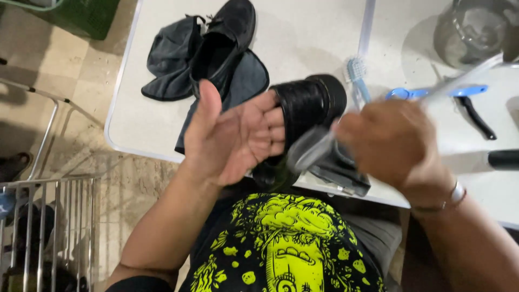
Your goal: The person cleans a black shoe using a cloth and a brush. They wipe the shoe's exterior and interior, then use a brush to scrub the surface and sole. The shoe is turned over to clean different sides.
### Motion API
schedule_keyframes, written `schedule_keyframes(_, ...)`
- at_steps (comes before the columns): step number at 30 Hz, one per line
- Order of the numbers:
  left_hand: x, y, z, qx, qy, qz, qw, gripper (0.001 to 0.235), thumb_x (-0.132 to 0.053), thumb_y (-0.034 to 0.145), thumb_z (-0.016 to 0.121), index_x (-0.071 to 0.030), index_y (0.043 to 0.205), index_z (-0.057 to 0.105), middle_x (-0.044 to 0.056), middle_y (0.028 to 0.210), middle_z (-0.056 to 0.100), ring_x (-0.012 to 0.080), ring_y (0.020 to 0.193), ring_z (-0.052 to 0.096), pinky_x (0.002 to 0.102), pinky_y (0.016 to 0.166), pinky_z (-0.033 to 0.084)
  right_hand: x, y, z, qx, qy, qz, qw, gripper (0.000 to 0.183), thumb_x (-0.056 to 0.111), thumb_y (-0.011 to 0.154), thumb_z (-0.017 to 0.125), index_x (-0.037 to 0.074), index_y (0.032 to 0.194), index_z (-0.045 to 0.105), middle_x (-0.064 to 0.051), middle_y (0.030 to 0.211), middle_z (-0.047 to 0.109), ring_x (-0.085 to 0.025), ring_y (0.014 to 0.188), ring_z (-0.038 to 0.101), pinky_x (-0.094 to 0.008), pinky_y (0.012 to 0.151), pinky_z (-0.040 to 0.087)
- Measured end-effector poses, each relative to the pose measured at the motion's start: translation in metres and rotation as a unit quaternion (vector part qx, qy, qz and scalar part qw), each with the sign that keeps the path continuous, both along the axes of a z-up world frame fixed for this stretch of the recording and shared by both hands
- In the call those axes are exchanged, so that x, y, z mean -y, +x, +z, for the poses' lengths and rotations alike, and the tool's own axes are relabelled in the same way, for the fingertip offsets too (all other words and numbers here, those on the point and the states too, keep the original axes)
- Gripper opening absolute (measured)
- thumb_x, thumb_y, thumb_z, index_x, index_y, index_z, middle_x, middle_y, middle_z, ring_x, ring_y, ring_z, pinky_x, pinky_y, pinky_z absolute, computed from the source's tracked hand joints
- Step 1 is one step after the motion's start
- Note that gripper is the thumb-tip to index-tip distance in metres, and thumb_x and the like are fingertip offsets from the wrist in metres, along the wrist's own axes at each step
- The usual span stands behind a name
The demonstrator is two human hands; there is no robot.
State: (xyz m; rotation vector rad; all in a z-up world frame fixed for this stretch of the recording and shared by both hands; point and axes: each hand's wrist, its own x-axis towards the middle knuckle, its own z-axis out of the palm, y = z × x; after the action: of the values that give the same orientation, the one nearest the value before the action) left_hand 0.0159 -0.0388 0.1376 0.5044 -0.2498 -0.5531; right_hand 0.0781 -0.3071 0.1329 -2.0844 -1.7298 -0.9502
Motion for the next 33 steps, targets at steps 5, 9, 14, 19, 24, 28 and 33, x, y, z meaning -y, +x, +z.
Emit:
schedule_keyframes(5,-0.012,0.015,-0.008,-0.068,-0.02,0.005,0.997,0.119,-0.078,0.078,0.045,0.009,0.159,0.033,0.028,0.145,0.056,0.0313,0.118,0.067,0.04,0.093,0.06,-0.007,0.001,-0.029,-0.017,-0.037,-0.167,0.985,0.026,-0.003,0.087,0.046,0.018,0.078,0.06,0.003,0.062,0.044,-0.015,0.054,0.04,-0.031,0.053,0.037)
schedule_keyframes(9,-0.018,0.019,-0.02,-0.053,-0.049,-0.007,0.997,0.113,-0.074,0.084,0.048,0.01,0.159,0.031,0.025,0.133,0.063,0.0267,0.108,0.071,0.037,0.092,0.062,-0.009,0.007,-0.034,0.0,-0.022,-0.179,0.984,0.033,-0.003,0.097,0.056,0.019,0.071,0.057,0.002,0.057,0.043,-0.016,0.049,0.042,-0.031,0.047,0.039)
schedule_keyframes(14,-0.017,0.028,-0.024,-0.056,0.008,0.038,0.998,0.102,-0.069,0.084,0.06,0.006,0.15,0.04,0.013,0.114,0.07,0.023,0.104,0.07,0.035,0.09,0.056,-0.042,-0.007,0.014,-0.014,0.017,-0.013,1.0,0.017,-0.008,0.098,0.068,0.001,0.085,0.061,-0.008,0.082,0.059,-0.021,0.066,0.047,-0.032,0.055,0.038)
schedule_keyframes(19,-0.018,0.039,-0.095,0.038,0.138,0.092,0.985,0.096,-0.067,0.095,0.048,0.003,0.157,0.026,0.026,0.149,0.052,0.0347,0.135,0.056,0.053,0.107,0.047,-0.029,0.026,-0.039,-0.068,0.056,-0.165,0.982,0.033,0.006,0.101,0.046,0.01,0.086,0.076,-0.004,0.078,0.066,-0.03,0.065,0.059,-0.043,0.059,0.047)
schedule_keyframes(24,-0.022,0.047,-0.104,0.023,0.139,0.093,0.986,0.09,-0.065,0.095,0.05,0.0,0.155,0.032,0.024,0.147,0.054,0.0349,0.133,0.058,0.053,0.106,0.05,-0.035,0.02,-0.036,-0.286,-0.292,-0.337,0.848,0.022,0.017,0.087,0.051,0.009,0.078,0.069,-0.015,0.071,0.072,-0.037,0.075,0.072,-0.052,0.066,0.054)
schedule_keyframes(28,-0.016,0.041,-0.083,0.005,0.144,0.151,0.978,0.079,-0.035,0.093,0.065,0.003,0.155,0.035,0.017,0.136,0.065,0.0256,0.117,0.068,0.046,0.1,0.056,-0.028,0.017,-0.053,-0.094,0.069,-0.055,0.992,0.033,-0.001,0.094,0.036,0.004,0.083,0.067,-0.01,0.074,0.057,-0.036,0.067,0.056,-0.047,0.057,0.041)
schedule_keyframes(33,-0.003,0.047,-0.076,0.002,0.235,0.211,0.949,0.081,0.006,0.079,0.076,0.002,0.152,0.041,0.017,0.123,0.071,0.0256,0.106,0.074,0.04,0.091,0.063,-0.033,0.009,-0.067,-0.146,0.094,-0.092,0.981,0.036,0.007,0.101,0.038,0.008,0.09,0.072,-0.005,0.079,0.06,-0.033,0.072,0.061,-0.044,0.061,0.045)
